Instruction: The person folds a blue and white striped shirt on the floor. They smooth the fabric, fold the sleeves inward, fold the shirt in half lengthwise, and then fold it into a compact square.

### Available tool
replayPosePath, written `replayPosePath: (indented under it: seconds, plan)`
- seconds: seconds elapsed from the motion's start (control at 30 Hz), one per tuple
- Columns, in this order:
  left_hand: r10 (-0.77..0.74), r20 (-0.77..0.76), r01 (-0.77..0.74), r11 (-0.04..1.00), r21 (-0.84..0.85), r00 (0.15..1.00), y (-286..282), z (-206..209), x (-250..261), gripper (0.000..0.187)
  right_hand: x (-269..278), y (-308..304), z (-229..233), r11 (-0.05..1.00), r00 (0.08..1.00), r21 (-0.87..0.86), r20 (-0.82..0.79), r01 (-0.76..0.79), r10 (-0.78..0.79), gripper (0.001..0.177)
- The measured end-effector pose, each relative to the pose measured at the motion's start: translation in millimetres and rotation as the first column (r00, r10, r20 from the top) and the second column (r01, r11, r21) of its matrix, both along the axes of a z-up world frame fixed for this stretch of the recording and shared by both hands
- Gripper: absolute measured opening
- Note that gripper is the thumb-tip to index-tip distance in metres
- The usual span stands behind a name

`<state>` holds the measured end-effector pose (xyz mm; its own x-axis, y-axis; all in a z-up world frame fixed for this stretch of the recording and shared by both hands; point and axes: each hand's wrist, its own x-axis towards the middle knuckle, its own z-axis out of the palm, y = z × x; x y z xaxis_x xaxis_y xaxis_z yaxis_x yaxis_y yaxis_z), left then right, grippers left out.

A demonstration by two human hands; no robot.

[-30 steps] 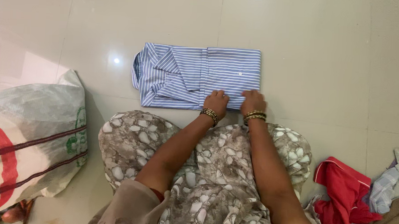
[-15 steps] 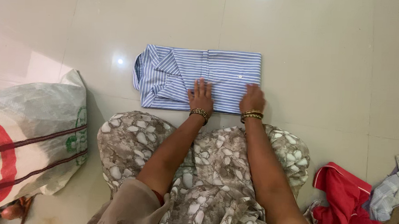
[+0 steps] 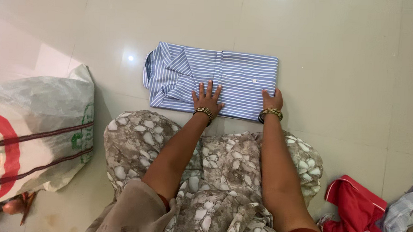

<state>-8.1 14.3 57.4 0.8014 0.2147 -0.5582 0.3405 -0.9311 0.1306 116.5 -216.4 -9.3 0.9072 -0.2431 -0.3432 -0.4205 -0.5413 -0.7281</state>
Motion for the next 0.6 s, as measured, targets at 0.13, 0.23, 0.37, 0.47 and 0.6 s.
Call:
replayPosePath:
  seconds: [0.13, 0.23, 0.37, 0.47, 0.6]
  plan:
    - [-0.013, 0.019, 0.013, 1.000, -0.002, 1.000, 0.0, -7.9, -2.7, 0.077, 13.3, -19.0, -3.3, 0.910, 0.974, 0.406, -0.225, 0.084, 0.011, 0.059]
    - [-0.020, 0.050, 0.021, 0.999, -0.024, 0.999, -5.7, -24.7, -5.2, 0.074, 8.6, -27.9, 9.6, 0.850, 0.941, 0.493, -0.339, 0.185, -0.008, 0.051]
    - [-0.182, 0.108, 0.196, 0.970, -0.141, 0.977, -28.2, -60.8, 13.6, 0.070, 25.4, -73.1, 37.0, 0.831, 0.962, 0.527, -0.270, 0.181, -0.038, 0.041]
    - [-0.234, 0.256, 0.319, 0.873, -0.369, 0.938, -27.6, -79.8, 24.6, 0.062, 42.0, -119.1, 55.0, 0.863, 0.990, 0.485, -0.073, 0.142, -0.123, 0.029]
    - [-0.252, 0.176, 0.303, 0.871, -0.387, 0.951, 11.9, -53.5, 37.1, 0.054, 41.7, -169.5, 58.2, 0.885, 0.967, 0.466, 0.235, -0.026, -0.095, 0.022]
